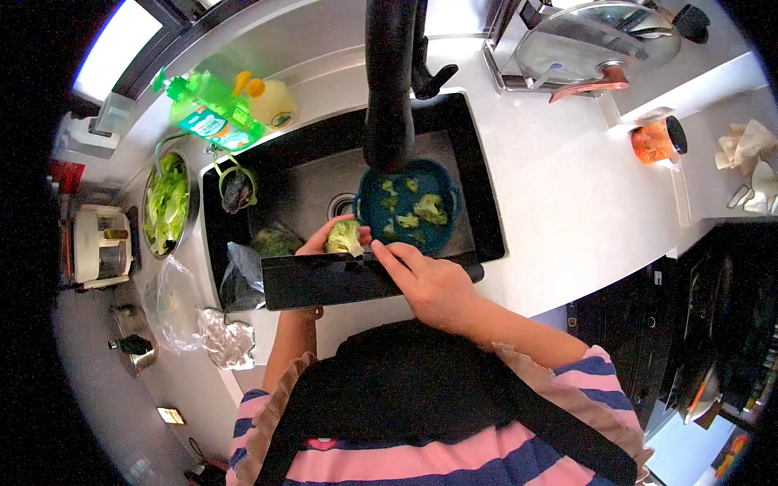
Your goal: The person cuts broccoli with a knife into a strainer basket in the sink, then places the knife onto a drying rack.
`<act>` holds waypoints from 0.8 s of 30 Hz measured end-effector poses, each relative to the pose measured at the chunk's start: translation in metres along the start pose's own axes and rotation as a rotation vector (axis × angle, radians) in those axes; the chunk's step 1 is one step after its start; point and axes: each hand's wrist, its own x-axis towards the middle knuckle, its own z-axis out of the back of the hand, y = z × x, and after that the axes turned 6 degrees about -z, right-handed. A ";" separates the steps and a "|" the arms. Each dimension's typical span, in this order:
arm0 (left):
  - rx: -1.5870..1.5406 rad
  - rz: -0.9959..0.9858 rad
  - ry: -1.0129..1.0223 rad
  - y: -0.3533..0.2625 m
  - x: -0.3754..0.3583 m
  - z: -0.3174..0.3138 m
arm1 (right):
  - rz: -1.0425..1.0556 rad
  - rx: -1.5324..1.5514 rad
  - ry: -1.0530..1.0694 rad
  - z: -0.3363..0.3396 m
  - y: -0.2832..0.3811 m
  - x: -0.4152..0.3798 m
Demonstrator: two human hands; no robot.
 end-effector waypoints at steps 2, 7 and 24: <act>-0.032 0.250 -0.040 -0.013 -0.002 -0.006 | 0.006 0.019 0.005 0.000 0.001 0.002; -0.047 -0.006 0.021 0.000 -0.006 -0.010 | 0.004 0.043 0.064 0.001 -0.003 0.002; 0.331 -0.046 0.115 0.013 -0.007 0.001 | -0.016 0.067 0.014 -0.011 -0.001 0.013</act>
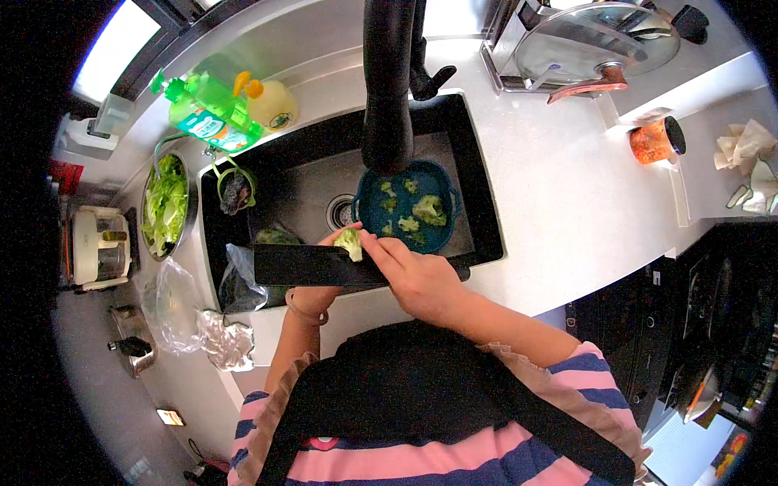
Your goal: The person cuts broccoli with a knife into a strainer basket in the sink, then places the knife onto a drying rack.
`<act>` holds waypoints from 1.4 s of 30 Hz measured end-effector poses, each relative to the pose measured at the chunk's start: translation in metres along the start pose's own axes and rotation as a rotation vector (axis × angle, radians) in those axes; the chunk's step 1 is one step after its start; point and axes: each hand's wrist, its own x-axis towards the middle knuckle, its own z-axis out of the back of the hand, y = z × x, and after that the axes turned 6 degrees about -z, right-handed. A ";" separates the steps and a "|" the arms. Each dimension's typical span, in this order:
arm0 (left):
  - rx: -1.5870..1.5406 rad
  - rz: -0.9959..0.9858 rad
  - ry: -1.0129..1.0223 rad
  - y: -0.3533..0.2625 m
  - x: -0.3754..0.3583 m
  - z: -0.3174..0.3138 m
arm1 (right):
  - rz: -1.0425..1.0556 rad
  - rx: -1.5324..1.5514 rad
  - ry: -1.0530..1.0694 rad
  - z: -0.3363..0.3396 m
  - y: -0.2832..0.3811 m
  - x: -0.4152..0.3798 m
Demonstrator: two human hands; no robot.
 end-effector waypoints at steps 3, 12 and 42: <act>-0.148 0.055 -0.033 -0.010 0.002 -0.006 | -0.024 -0.017 0.038 0.002 0.001 0.002; 0.201 -0.019 0.032 0.002 0.003 0.004 | -0.074 0.052 0.051 -0.007 -0.002 0.002; -0.205 0.314 -0.199 0.021 0.012 -0.002 | -0.438 0.289 0.141 0.004 -0.025 0.012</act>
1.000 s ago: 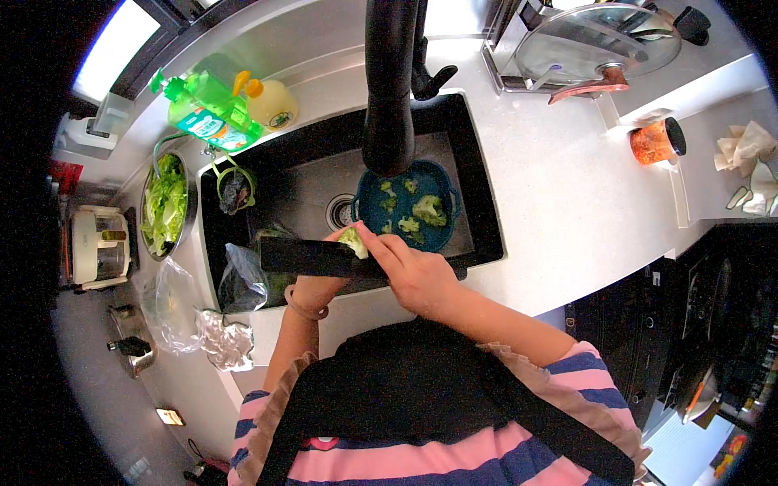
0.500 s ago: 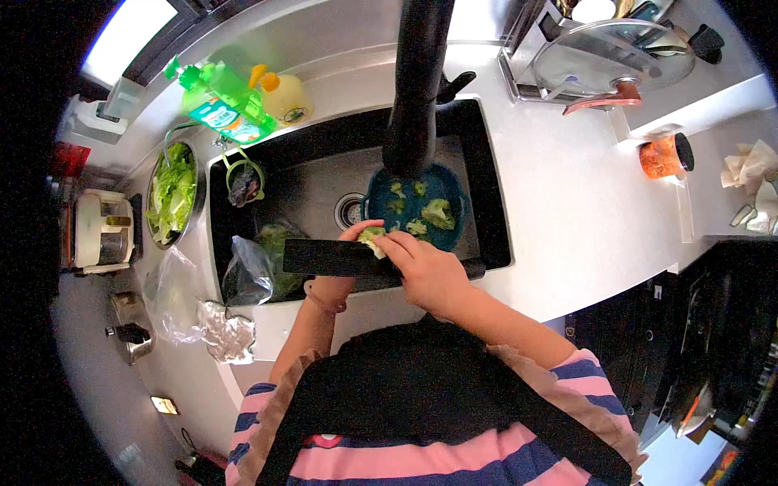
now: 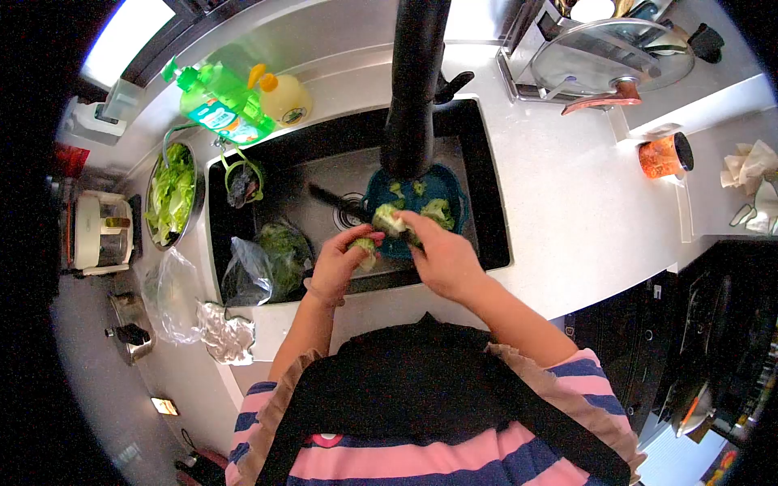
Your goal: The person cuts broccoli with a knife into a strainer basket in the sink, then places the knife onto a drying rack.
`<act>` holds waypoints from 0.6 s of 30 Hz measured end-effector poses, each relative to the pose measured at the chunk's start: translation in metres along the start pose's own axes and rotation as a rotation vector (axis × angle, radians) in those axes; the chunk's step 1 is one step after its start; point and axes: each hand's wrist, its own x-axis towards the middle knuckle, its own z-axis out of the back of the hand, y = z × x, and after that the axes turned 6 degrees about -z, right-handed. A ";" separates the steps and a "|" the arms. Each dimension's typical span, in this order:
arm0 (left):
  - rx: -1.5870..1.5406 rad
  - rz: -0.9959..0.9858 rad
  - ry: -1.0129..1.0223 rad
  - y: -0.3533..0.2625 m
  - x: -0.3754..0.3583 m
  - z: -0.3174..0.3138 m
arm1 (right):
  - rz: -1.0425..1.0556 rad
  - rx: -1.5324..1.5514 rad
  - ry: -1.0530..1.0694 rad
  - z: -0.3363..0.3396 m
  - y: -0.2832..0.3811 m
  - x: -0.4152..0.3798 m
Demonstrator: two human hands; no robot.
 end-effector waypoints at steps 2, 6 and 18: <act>-0.230 0.054 -0.055 0.010 -0.003 0.005 | -0.042 -0.047 0.017 0.005 -0.005 0.006; -0.663 0.121 -0.100 0.020 -0.001 0.016 | -0.044 -0.170 0.000 -0.009 -0.039 0.018; -0.458 0.113 -0.087 0.006 -0.005 0.036 | 0.049 -0.176 -0.013 0.007 -0.035 -0.002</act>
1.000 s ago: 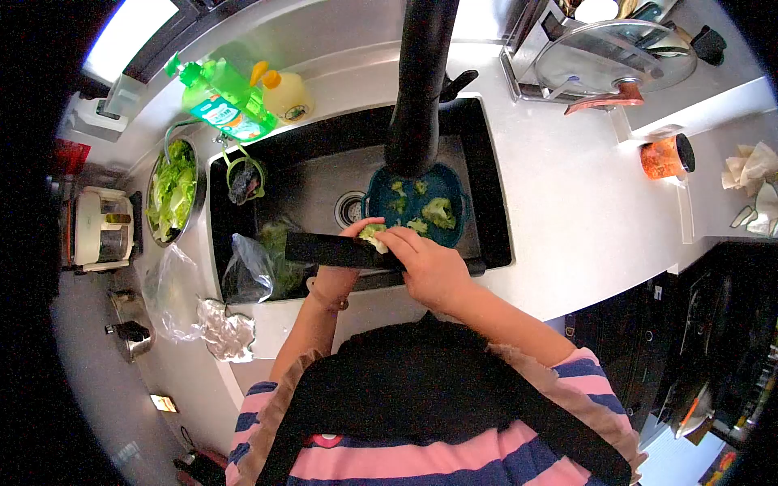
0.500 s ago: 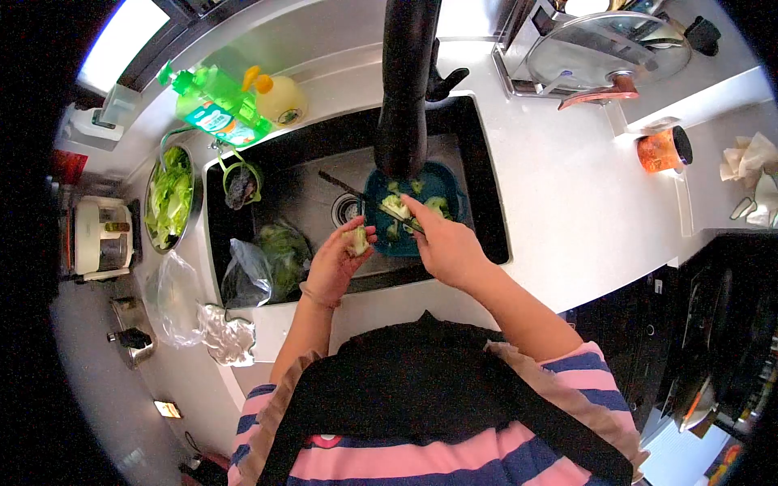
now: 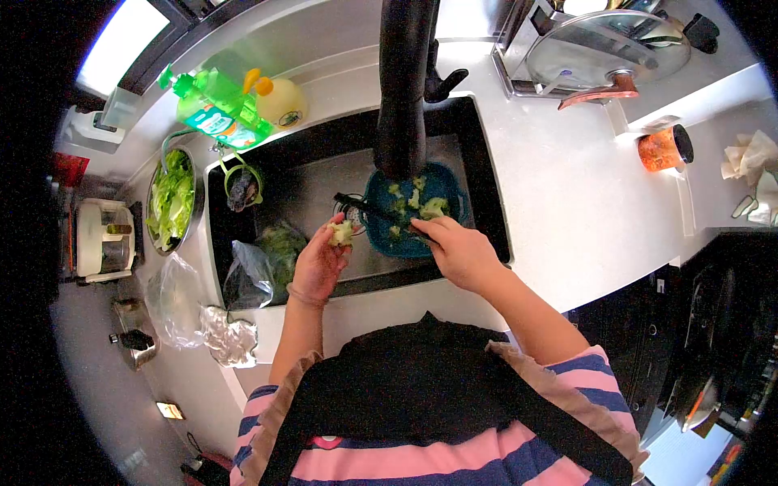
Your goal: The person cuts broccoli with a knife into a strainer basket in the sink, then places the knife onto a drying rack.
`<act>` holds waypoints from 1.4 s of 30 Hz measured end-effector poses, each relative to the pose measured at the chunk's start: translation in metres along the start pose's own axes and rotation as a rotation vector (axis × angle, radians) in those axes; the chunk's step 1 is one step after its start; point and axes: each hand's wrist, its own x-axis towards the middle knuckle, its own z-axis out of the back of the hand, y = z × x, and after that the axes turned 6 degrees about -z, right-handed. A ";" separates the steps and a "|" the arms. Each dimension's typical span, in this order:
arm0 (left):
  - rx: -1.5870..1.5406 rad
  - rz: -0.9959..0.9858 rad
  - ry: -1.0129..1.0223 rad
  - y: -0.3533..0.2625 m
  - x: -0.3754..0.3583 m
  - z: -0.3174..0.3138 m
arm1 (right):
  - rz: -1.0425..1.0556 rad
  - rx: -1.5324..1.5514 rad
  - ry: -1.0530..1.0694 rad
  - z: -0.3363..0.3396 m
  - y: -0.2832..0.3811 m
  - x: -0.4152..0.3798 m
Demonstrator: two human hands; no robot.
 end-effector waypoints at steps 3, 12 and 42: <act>-0.005 -0.044 -0.024 -0.001 0.000 -0.001 | 0.033 -0.018 0.001 0.005 0.000 -0.009; 0.453 -0.311 -0.058 -0.015 -0.013 -0.019 | 0.156 -0.299 -0.002 0.029 0.004 -0.033; 1.190 -0.569 0.207 -0.059 -0.048 -0.036 | 0.432 -0.523 -0.099 0.054 0.003 -0.019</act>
